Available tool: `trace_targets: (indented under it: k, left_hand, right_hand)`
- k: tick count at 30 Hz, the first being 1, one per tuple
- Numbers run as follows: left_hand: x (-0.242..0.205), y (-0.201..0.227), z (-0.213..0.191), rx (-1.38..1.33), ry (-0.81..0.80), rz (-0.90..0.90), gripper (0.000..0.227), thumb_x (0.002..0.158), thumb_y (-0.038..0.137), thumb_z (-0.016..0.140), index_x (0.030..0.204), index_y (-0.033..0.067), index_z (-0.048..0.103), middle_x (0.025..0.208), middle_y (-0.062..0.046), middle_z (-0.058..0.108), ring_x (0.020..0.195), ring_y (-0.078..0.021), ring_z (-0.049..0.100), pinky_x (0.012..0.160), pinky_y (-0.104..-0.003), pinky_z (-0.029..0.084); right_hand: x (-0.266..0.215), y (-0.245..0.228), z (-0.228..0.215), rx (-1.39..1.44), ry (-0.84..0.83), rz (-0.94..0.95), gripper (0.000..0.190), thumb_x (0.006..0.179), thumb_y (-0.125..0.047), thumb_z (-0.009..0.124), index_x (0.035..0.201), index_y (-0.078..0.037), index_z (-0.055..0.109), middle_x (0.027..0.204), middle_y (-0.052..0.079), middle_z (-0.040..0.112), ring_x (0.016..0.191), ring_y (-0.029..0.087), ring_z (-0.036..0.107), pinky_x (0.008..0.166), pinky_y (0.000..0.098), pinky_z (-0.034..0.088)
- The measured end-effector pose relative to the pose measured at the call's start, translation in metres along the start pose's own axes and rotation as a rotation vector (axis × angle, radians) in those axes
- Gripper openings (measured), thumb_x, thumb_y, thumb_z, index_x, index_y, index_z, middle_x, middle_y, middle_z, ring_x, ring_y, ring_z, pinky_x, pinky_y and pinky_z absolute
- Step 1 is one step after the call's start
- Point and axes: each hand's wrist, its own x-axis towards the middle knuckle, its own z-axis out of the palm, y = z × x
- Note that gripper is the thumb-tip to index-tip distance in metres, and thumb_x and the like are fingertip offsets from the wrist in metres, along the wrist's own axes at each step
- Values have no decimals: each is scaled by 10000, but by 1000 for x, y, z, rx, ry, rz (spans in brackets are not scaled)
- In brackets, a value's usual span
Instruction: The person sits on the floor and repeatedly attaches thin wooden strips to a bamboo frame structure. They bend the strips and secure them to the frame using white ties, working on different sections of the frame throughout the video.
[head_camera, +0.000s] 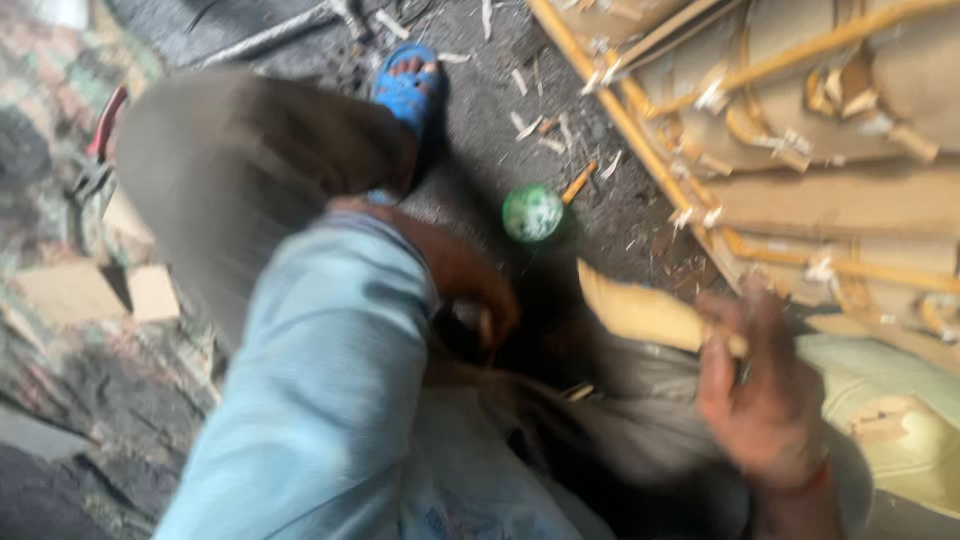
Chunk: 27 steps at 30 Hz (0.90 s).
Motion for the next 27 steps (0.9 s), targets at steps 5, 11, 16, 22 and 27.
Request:
trace_targets:
  k: [5, 11, 16, 22, 27]
  left_hand:
    - [105, -52, -62, 13, -27, 87, 356, 986, 301, 621, 1184, 12, 686, 1068, -228, 738, 1009, -341, 734, 872, -455, 587]
    - [142, -65, -123, 34, 46, 157, 371, 974, 335, 648, 1147, 11, 700, 1054, -218, 744, 1008, -333, 734, 886, -448, 582]
    - [131, -47, -196, 201, 227, 243, 387, 964, 364, 672, 1116, 10, 712, 1042, -209, 748, 1008, -327, 733, 897, -443, 577]
    - [49, -34, -173, 308, 376, 435, 410, 951, 398, 699, 1080, 9, 727, 1028, -198, 754, 1007, -319, 733, 910, -436, 572]
    - [-46, -83, -151, 266, 476, 452, 432, 941, 427, 722, 1049, 8, 739, 1016, -189, 758, 1007, -312, 733, 922, -431, 567]
  right_hand:
    - [36, 39, 14, 324, -95, 334, 577, 938, 1, 605, 1483, 62, 425, 1119, 193, 740, 1027, 335, 740, 871, 406, 597]
    - [45, 54, 23, 408, -16, 473, 558, 927, -5, 608, 1459, 57, 455, 1084, 172, 750, 994, 298, 749, 865, 384, 597]
    - [47, 38, 30, 414, 259, 475, 542, 917, -11, 610, 1440, 53, 479, 1054, 155, 759, 967, 266, 756, 860, 365, 597]
    - [41, -84, 64, 322, 488, 505, 525, 906, -18, 613, 1416, 48, 509, 1019, 134, 770, 934, 229, 766, 854, 343, 598]
    - [70, -156, 56, 110, 475, 345, 511, 897, -23, 615, 1397, 44, 533, 989, 117, 779, 907, 197, 773, 849, 324, 598]
